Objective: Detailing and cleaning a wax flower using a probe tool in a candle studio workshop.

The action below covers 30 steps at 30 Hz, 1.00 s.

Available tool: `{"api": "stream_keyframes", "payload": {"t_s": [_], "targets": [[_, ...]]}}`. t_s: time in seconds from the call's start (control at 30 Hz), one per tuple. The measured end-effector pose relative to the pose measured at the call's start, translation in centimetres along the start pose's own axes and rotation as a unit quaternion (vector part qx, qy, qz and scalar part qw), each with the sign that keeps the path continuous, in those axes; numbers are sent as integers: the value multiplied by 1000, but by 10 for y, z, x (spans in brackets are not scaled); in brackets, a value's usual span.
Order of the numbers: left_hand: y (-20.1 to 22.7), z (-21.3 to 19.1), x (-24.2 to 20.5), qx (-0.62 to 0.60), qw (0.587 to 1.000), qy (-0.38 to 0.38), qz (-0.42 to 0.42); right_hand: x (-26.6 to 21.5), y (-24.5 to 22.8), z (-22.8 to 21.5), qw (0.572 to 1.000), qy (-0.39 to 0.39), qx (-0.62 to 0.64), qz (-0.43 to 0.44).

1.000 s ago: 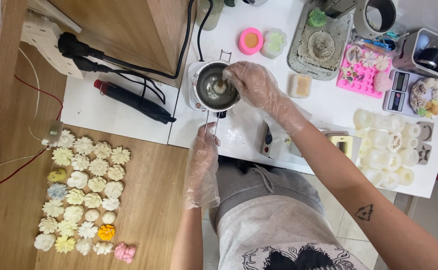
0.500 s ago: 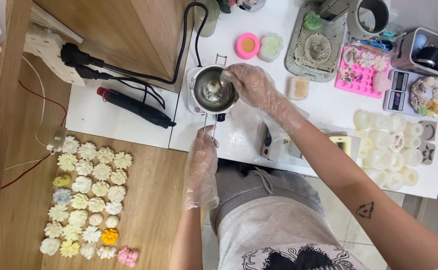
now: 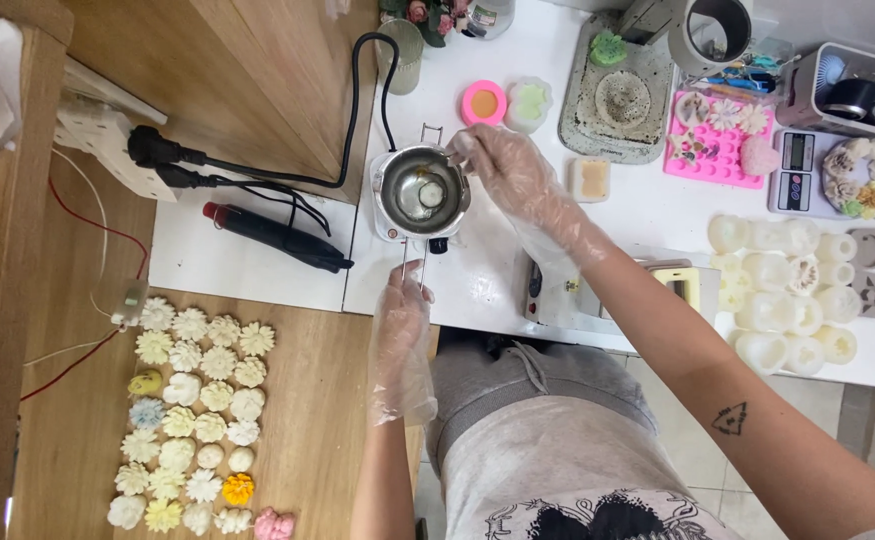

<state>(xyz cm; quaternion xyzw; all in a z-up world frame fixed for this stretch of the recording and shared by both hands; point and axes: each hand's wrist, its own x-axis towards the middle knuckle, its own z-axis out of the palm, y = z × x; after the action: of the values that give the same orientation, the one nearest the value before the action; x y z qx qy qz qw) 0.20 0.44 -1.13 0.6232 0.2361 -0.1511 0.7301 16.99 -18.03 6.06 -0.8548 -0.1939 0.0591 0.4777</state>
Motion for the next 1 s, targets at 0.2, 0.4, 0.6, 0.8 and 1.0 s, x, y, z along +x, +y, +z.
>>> {"api": "stream_keyframes", "payload": {"t_s": [0.2, 0.4, 0.6, 0.8, 1.0], "targets": [[3, -3, -2, 23, 1000, -4, 0, -9, 25, 9, 986, 109, 88, 92], [-12, -4, 11, 149, 987, 50, 32, -10, 65, 37, 958, 101, 228, 140], [5, -6, -2, 331, 932, 121, 79, -12, 58, 38, 959, 72, 208, 181], [71, 21, -53, 352, 882, 231, 212, -36, 30, 17, 951, 153, 176, 202], [109, 78, -73, 331, 852, 154, 376, -105, -28, -38, 939, 190, 222, 179]]}}
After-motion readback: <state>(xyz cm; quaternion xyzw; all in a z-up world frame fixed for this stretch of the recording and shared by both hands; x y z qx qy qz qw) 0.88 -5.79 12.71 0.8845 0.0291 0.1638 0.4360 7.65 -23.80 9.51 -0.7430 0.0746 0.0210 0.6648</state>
